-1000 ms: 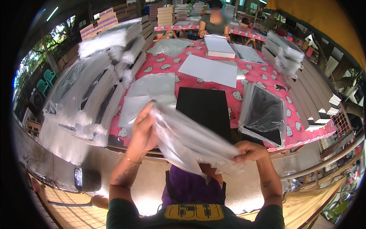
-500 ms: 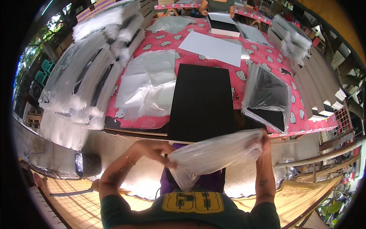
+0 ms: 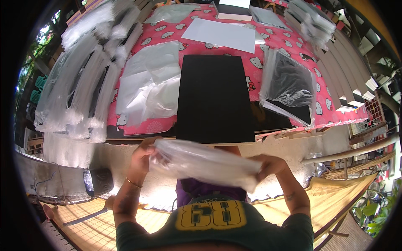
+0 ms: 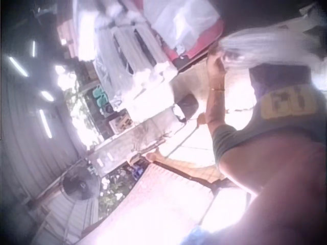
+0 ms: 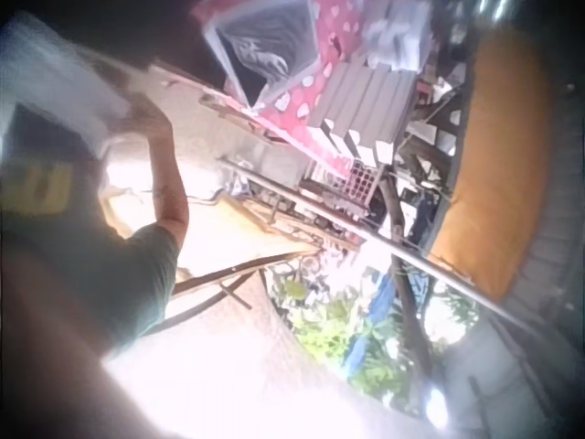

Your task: The person places a black notebook into a plastic sleeve, folds the excess plastic over the edge, and then places the notebook onto a stack on the right side of the table.

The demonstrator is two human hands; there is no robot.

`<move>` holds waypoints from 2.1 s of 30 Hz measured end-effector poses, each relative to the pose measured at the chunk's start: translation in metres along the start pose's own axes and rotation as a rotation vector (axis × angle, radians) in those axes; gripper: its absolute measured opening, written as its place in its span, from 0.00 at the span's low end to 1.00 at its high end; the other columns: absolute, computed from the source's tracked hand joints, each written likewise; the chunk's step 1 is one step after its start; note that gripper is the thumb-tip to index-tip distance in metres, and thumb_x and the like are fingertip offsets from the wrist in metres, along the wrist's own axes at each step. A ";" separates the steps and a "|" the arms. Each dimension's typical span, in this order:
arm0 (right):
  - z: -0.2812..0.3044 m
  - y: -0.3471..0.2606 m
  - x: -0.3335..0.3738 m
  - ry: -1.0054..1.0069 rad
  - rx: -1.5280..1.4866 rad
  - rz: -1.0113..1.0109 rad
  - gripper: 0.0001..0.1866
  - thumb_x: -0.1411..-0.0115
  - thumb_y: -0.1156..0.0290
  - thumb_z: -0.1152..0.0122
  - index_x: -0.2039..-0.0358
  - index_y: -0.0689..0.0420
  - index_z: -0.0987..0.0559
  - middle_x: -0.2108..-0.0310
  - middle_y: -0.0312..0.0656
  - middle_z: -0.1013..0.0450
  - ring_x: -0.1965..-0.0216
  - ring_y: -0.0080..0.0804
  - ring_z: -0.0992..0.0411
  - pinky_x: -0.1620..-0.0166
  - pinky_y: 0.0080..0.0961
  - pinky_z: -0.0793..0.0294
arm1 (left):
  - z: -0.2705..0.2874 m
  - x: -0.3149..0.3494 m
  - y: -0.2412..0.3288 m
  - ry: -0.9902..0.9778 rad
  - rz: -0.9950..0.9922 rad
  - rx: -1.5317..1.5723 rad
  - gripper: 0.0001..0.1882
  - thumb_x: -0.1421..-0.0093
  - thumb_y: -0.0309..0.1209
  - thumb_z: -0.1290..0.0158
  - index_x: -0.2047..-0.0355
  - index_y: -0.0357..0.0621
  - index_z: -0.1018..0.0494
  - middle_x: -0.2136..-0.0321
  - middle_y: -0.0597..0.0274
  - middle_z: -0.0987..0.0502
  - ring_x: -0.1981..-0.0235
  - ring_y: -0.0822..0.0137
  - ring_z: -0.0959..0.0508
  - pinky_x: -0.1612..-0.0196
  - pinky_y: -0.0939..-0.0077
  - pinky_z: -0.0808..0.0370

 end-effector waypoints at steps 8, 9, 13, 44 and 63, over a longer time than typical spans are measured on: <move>0.040 -0.002 0.027 1.143 0.393 0.265 0.18 0.47 0.82 0.51 0.54 0.60 0.30 0.80 0.34 0.35 0.78 0.15 0.37 0.75 0.14 0.37 | 0.015 0.003 -0.051 0.544 -0.222 -0.696 0.24 0.46 0.17 0.58 0.46 0.36 0.38 0.73 0.58 0.26 0.81 0.75 0.28 0.80 0.83 0.31; 0.036 -0.005 0.031 1.298 0.429 0.282 0.19 0.46 0.83 0.52 0.52 0.59 0.30 0.80 0.34 0.35 0.79 0.15 0.37 0.75 0.14 0.37 | 0.013 0.007 -0.049 0.617 -0.249 -0.670 0.26 0.45 0.17 0.59 0.44 0.36 0.39 0.73 0.59 0.26 0.81 0.75 0.28 0.80 0.83 0.30; 0.042 0.002 0.025 1.390 0.586 0.199 0.24 0.45 0.83 0.56 0.47 0.55 0.28 0.77 0.36 0.32 0.80 0.15 0.39 0.78 0.14 0.38 | 0.027 0.002 -0.058 0.584 -0.148 -0.821 0.24 0.43 0.18 0.61 0.44 0.34 0.37 0.76 0.61 0.26 0.82 0.78 0.30 0.81 0.84 0.31; 0.159 -0.109 -0.078 1.021 0.257 0.537 0.17 0.39 0.62 0.43 0.56 0.60 0.28 0.63 0.40 0.29 0.61 0.28 0.31 0.55 0.27 0.30 | 0.075 -0.146 0.032 0.423 -0.378 -0.496 0.15 0.39 0.29 0.50 0.53 0.37 0.30 0.61 0.62 0.26 0.64 0.72 0.28 0.56 0.75 0.31; 0.237 -0.154 0.194 1.526 0.456 0.254 0.35 0.45 0.59 0.36 0.39 0.54 0.39 0.58 0.43 0.29 0.65 0.26 0.28 0.68 0.19 0.27 | -0.156 -0.357 -0.169 0.056 0.161 -0.066 0.13 0.36 0.28 0.62 0.59 0.32 0.32 0.69 0.51 0.23 0.69 0.59 0.20 0.65 0.67 0.22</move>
Point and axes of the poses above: each hand's wrist, its own x-axis away from the middle knuckle, its own z-axis out of the back of the hand, y = z × x, the point moved 8 cm from there along -x, towards the middle knuckle
